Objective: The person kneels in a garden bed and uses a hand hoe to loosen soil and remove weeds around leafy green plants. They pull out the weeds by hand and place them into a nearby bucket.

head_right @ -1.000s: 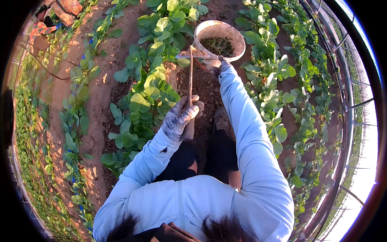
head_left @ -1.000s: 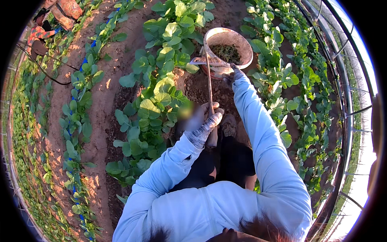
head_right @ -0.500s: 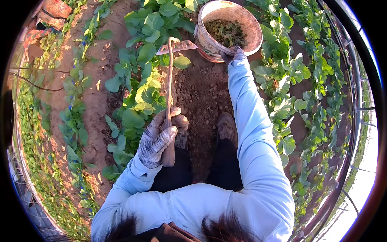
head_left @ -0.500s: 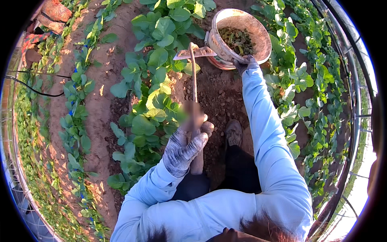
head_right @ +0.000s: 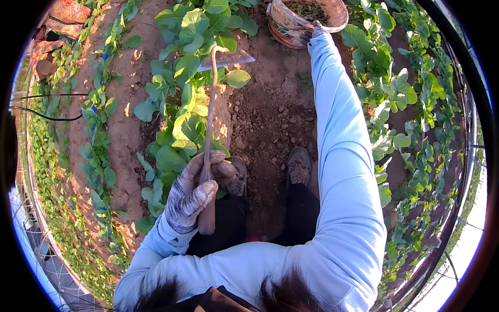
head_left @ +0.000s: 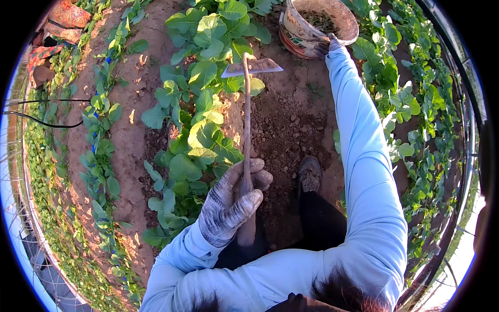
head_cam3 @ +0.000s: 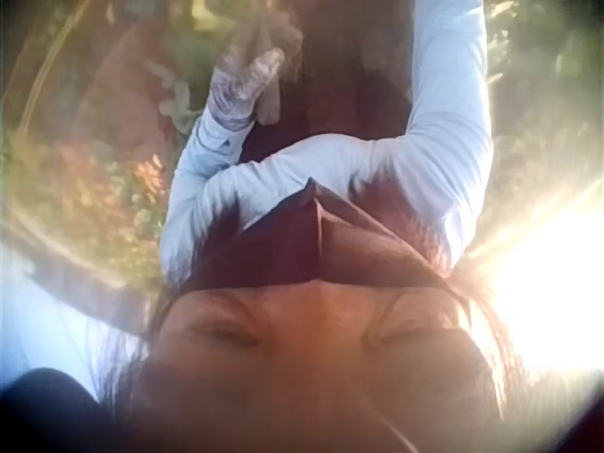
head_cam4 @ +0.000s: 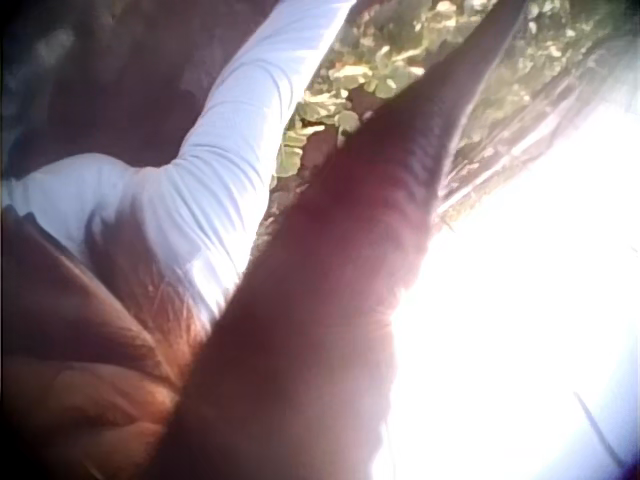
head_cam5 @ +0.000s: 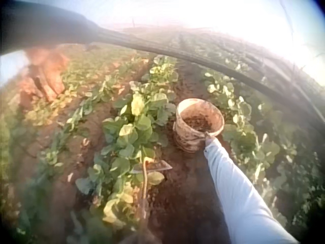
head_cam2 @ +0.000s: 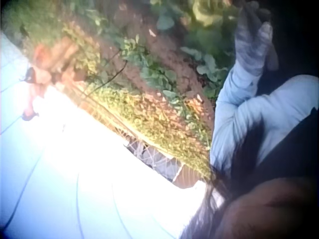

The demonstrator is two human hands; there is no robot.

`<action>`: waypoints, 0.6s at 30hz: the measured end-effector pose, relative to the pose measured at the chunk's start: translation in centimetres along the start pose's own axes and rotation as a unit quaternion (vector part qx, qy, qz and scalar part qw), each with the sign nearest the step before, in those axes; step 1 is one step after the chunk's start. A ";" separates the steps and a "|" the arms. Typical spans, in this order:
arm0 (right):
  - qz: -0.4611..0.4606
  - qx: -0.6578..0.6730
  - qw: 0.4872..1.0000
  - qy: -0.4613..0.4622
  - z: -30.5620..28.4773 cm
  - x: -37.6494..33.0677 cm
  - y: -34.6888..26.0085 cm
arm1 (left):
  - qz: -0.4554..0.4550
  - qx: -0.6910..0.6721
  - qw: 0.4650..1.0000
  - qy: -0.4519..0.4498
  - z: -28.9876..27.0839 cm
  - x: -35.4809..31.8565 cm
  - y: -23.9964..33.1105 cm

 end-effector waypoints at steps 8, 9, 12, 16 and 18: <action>0.179 -0.206 0.853 -0.444 -7.1 -30.6 8.5 | 0.072 0.128 0.989 0.018 -0.6 7.1 -5.6; 0.164 -0.182 0.849 -0.468 -7.6 -31.8 8.6 | 0.153 0.220 0.963 0.011 -0.5 8.4 -7.0; 0.146 -0.122 0.878 -0.439 -9.4 -32.6 10.4 | 0.223 0.411 0.884 -0.017 1.0 10.6 -12.0; 0.058 -0.175 0.961 -0.207 -13.3 -25.9 16.7 | 0.122 0.574 0.810 -0.004 1.5 13.5 -16.2; 0.111 -0.300 0.938 -0.135 -14.4 -24.7 17.8 | 0.102 0.483 0.870 -0.016 1.5 13.8 -17.9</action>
Point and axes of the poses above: each hand's wrist, its own x-axis towards the middle knuckle, its own z-axis out of the palm, y = z × x, the point moved 4 cm from there along x, towards the middle knuckle, and after that the axes turned 5 degrees about y, right-handed, at the moved point
